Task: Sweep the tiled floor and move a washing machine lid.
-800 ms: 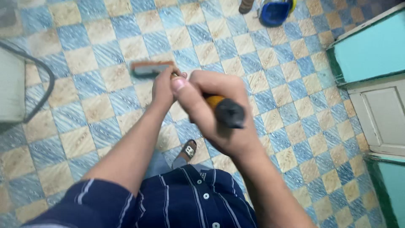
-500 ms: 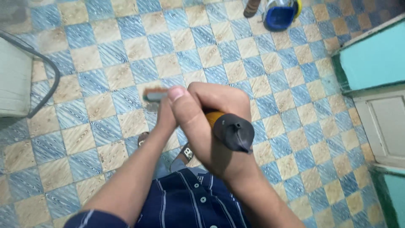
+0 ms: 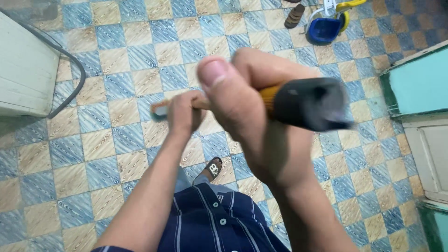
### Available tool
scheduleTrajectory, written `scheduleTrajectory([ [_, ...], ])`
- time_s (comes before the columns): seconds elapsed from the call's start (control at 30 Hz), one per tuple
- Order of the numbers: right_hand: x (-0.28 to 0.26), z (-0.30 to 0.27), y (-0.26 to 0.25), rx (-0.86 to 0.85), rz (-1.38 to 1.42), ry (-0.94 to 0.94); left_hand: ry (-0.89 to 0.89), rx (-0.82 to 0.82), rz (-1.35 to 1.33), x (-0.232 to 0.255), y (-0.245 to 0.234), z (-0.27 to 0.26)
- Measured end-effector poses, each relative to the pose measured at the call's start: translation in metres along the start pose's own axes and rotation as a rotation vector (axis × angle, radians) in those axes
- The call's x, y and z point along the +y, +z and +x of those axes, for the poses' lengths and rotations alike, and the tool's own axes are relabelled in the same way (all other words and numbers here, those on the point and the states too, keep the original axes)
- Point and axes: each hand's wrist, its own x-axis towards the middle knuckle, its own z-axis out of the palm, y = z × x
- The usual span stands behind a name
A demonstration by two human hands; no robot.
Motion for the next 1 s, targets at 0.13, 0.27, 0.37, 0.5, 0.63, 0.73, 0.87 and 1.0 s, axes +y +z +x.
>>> scheduleTrajectory([
  [0.13,0.023,0.004,0.039,-0.002,-0.083,0.018,0.045,0.191,0.124,-0.054,-0.02,0.018],
  [0.27,0.055,-0.006,0.071,-0.014,-0.077,0.068,-0.033,0.253,0.057,-0.116,-0.035,0.026],
  [0.37,0.062,-0.013,0.082,-0.099,-0.164,0.186,-0.031,0.288,0.027,-0.154,-0.036,0.013],
  [0.5,0.035,-0.017,0.09,-0.142,-0.251,0.318,0.042,0.156,0.114,-0.153,-0.04,-0.018],
  [0.63,-0.001,-0.015,0.076,-0.059,-0.397,0.33,0.061,-0.031,-0.008,-0.089,-0.04,-0.045],
  [0.73,-0.017,-0.015,0.068,0.063,-0.436,0.22,0.165,0.024,-0.041,-0.055,-0.028,-0.059],
  [0.87,-0.037,-0.03,0.065,0.2,-0.372,0.183,0.123,-0.186,-0.03,-0.026,-0.032,-0.071],
  [1.0,-0.035,-0.066,0.057,0.185,-0.101,0.026,0.128,-0.153,-0.007,-0.017,-0.038,-0.075],
])
